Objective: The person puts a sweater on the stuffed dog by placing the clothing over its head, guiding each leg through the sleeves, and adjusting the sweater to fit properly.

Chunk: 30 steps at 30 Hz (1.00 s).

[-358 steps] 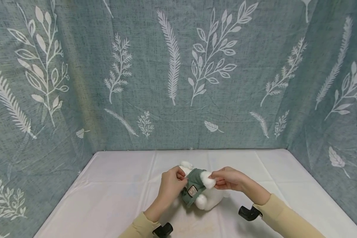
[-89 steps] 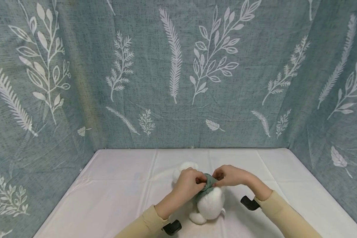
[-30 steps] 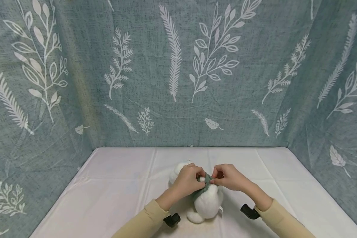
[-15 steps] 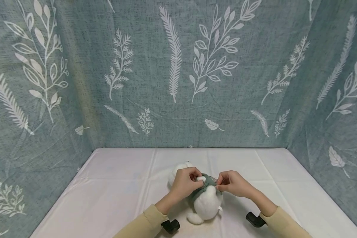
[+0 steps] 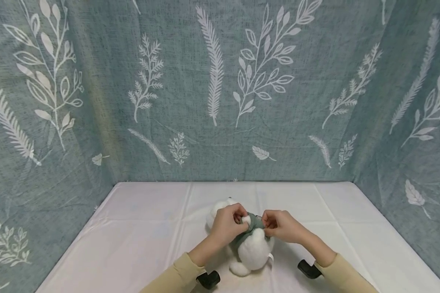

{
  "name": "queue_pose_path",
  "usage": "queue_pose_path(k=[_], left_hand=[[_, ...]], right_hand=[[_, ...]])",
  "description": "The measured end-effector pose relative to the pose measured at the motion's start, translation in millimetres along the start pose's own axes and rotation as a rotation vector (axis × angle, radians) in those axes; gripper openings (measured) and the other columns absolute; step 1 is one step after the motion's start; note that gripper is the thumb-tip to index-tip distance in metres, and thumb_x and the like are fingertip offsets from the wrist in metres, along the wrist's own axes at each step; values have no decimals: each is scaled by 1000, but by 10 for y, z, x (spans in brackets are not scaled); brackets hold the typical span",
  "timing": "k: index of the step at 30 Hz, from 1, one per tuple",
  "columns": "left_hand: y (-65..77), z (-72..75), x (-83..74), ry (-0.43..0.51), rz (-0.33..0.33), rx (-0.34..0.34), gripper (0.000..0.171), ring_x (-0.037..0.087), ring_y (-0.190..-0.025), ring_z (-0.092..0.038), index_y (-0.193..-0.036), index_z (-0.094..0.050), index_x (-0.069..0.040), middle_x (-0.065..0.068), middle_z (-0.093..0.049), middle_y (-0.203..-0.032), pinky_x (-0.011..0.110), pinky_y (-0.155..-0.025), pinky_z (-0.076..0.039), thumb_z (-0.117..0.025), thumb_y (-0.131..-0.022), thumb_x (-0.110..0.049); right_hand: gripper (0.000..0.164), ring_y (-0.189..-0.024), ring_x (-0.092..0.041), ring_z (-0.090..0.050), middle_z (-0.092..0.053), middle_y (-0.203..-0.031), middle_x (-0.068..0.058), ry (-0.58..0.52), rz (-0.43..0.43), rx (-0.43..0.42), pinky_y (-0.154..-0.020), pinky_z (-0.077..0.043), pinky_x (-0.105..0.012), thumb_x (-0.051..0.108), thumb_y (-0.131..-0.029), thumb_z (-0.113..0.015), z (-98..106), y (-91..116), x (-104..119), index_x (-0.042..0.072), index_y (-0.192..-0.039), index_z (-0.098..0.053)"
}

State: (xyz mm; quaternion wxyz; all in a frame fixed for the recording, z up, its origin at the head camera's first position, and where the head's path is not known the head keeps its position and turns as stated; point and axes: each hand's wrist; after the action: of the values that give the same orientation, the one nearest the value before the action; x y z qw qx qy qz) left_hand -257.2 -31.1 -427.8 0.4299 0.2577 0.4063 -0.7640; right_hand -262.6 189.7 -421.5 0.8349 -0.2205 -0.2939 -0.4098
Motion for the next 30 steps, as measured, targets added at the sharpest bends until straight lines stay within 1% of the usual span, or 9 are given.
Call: queue_pose_path(k=[3,5,8,11,14,17,20,26,30], left_hand=[[-46,97,-117,-169,-55,123,17,7,-70,-48,-88,-65,-14,-4,-61,-79,20,-62,-42,-70,-76,-3],[-79,139,-166,-249,-87,182,19,7,-71,-46,-91,-66,-13,-4,-61,-80,20,-62,-41,-72,-75,-4],[-105,165,-196,-264,-99,239,24,7,-69,-46,-95,-68,-11,-4,-61,-78,19,-61,-41,-73,-73,-2],[-106,155,-179,-239,-94,255,26,6,-67,-44,-98,-69,-11,-5,-58,-75,18,-59,-40,-73,-73,-3],[-94,130,-143,-223,-97,245,26,5,-66,-43,-98,-69,-11,-7,-56,-74,17,-58,-38,-74,-73,-5],[-81,100,-103,-209,-107,210,24,5,-67,-43,-96,-68,-12,-7,-56,-75,18,-58,-38,-75,-73,-8],[-67,60,-47,-172,-110,173,24,5,-67,-45,-95,-68,-13,-6,-59,-77,18,-58,-40,-75,-73,-9],[-22,-12,75,-19,-78,97,22,3,-65,-48,-91,-68,-13,-4,-63,-78,18,-58,-43,-74,-71,-5],[1,-40,125,92,-60,63,21,3,-61,-47,-87,-68,-14,-2,-63,-76,19,-56,-43,-72,-70,-2]], right_hand=[[12,-74,-4,-60,-63,-80,3,7,-8,-5,-65,-51,-23,5,-83,-68,-10,-7,24,11,-85,-58],[11,-74,-4,-60,-63,-80,2,-6,-12,-6,-65,-52,-23,5,-84,-68,-14,-8,25,10,-85,-59],[10,-73,-5,-60,-63,-80,1,-36,-16,0,-63,-51,-24,6,-85,-68,-28,-18,17,9,-85,-59],[10,-71,-7,-60,-63,-80,0,-68,-23,-2,-61,-50,-24,4,-86,-66,-48,-34,8,10,-84,-58],[11,-70,-7,-59,-63,-80,-1,-95,-34,-4,-60,-50,-24,2,-86,-65,-63,-48,0,11,-83,-59],[7,-71,-8,-60,-63,-80,-2,-111,-39,-1,-60,-50,-24,2,-86,-65,-63,-51,-3,8,-85,-60],[6,-70,-8,-60,-64,-79,-1,-111,-39,-2,-60,-49,-24,2,-85,-65,-56,-50,-5,6,-87,-62],[9,-70,-8,-59,-63,-78,-1,-133,-69,16,-60,-49,-24,-1,-84,-62,-59,-46,-36,7,-89,-63],[8,-70,-8,-58,-63,-77,-1,-156,-85,31,-60,-48,-24,1,-82,-65,-57,-38,-69,5,-89,-64]])
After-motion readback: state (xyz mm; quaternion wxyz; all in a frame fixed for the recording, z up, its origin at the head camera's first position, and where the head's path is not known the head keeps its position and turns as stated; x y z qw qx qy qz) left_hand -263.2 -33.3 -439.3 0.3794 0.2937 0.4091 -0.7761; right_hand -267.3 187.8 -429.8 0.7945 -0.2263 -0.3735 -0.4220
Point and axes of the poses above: each hand's wrist, its own y-axis away from the middle knuckle, its own z-axis out of the back of the hand, x = y × z
